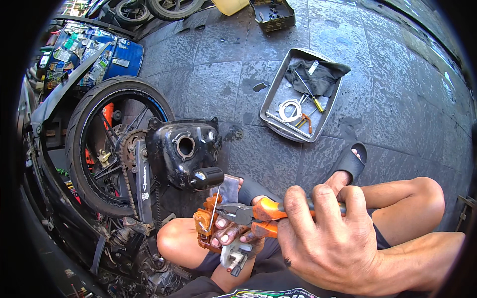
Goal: Remove and disassemble the fuel pump assembly from a motorcycle fuel tank.
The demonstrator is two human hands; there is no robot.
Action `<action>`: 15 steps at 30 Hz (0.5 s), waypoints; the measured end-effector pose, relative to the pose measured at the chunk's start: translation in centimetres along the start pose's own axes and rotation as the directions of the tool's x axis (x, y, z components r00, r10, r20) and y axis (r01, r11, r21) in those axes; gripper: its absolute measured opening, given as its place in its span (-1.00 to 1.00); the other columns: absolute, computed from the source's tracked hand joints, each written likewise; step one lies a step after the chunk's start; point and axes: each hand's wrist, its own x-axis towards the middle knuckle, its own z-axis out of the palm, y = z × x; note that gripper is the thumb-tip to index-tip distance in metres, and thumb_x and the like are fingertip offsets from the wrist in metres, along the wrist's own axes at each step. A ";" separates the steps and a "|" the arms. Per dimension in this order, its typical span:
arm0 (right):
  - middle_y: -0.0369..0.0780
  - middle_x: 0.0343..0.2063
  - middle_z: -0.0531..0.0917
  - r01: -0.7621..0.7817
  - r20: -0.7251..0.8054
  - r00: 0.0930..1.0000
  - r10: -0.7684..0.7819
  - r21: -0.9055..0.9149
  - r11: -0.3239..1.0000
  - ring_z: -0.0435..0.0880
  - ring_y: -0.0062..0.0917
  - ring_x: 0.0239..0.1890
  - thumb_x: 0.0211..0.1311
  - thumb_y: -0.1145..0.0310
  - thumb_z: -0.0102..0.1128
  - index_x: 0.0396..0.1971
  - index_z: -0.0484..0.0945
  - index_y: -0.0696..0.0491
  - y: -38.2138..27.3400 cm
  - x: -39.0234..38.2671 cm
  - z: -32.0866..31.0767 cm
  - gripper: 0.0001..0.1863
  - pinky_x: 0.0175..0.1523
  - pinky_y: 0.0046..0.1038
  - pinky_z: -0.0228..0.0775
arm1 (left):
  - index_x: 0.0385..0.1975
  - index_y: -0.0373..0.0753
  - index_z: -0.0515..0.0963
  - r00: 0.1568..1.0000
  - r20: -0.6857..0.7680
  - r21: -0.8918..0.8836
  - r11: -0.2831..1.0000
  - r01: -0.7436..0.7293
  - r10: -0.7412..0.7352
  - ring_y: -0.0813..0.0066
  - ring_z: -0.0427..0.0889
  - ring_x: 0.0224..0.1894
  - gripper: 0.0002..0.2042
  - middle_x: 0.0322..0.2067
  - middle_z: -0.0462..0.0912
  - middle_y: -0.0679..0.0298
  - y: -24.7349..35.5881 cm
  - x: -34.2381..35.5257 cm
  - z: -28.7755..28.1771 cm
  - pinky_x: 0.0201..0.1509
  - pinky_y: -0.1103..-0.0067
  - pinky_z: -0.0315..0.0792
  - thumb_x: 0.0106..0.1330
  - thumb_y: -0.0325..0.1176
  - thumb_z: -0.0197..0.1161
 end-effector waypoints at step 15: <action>-0.12 -0.24 0.59 -0.079 0.001 0.997 0.079 0.056 0.995 0.55 -0.32 -0.24 -0.37 0.30 0.22 -0.62 0.58 0.13 -1.2 -0.1 0.1 -0.76 -0.23 -0.25 0.27 | -0.17 -0.26 0.57 0.999 -0.029 0.052 0.998 -0.023 0.024 0.54 0.65 -0.27 -0.51 -0.58 0.69 0.41 0.4 0.2 0.4 -0.12 0.53 0.29 0.51 0.09 -0.07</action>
